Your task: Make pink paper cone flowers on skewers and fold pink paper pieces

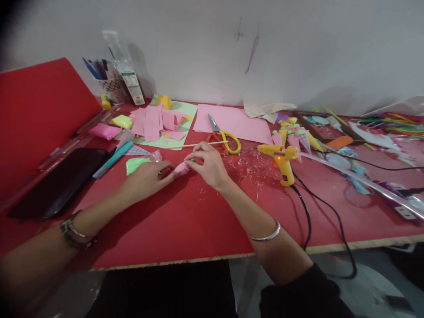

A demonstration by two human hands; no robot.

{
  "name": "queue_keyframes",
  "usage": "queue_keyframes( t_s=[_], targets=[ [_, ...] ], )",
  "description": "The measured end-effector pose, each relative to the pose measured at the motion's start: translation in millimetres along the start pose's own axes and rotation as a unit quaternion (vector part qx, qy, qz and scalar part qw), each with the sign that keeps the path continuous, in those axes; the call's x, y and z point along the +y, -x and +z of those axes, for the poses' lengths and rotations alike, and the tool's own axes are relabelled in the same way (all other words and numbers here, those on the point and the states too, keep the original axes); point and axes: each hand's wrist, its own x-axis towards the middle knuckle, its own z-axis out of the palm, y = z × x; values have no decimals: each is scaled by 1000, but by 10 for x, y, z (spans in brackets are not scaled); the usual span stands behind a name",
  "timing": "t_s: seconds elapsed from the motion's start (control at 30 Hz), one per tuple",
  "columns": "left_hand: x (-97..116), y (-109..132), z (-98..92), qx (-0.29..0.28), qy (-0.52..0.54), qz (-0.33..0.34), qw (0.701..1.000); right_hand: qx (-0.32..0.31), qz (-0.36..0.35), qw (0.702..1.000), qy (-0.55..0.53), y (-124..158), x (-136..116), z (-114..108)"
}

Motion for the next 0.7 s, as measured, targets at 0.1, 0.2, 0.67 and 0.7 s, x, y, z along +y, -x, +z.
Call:
queue_keyframes(
  t_s=[0.1, 0.2, 0.67, 0.7],
  targets=[
    [13, 1, -10, -3, -5, -3, 1000, -14, 11, 1000, 10, 5, -6, 0],
    [12, 0, -6, -1, -17, 0, 1000, -21, 16, 1000, 12, 5, -7, -2],
    [4, 7, -2, -4, -12, -7, 1000, -26, 8, 999, 27, -8, 46, -17],
    [2, 8, -2, -3, -13, -7, 1000, -27, 7, 999, 27, -7, 43, -17]
  ],
)
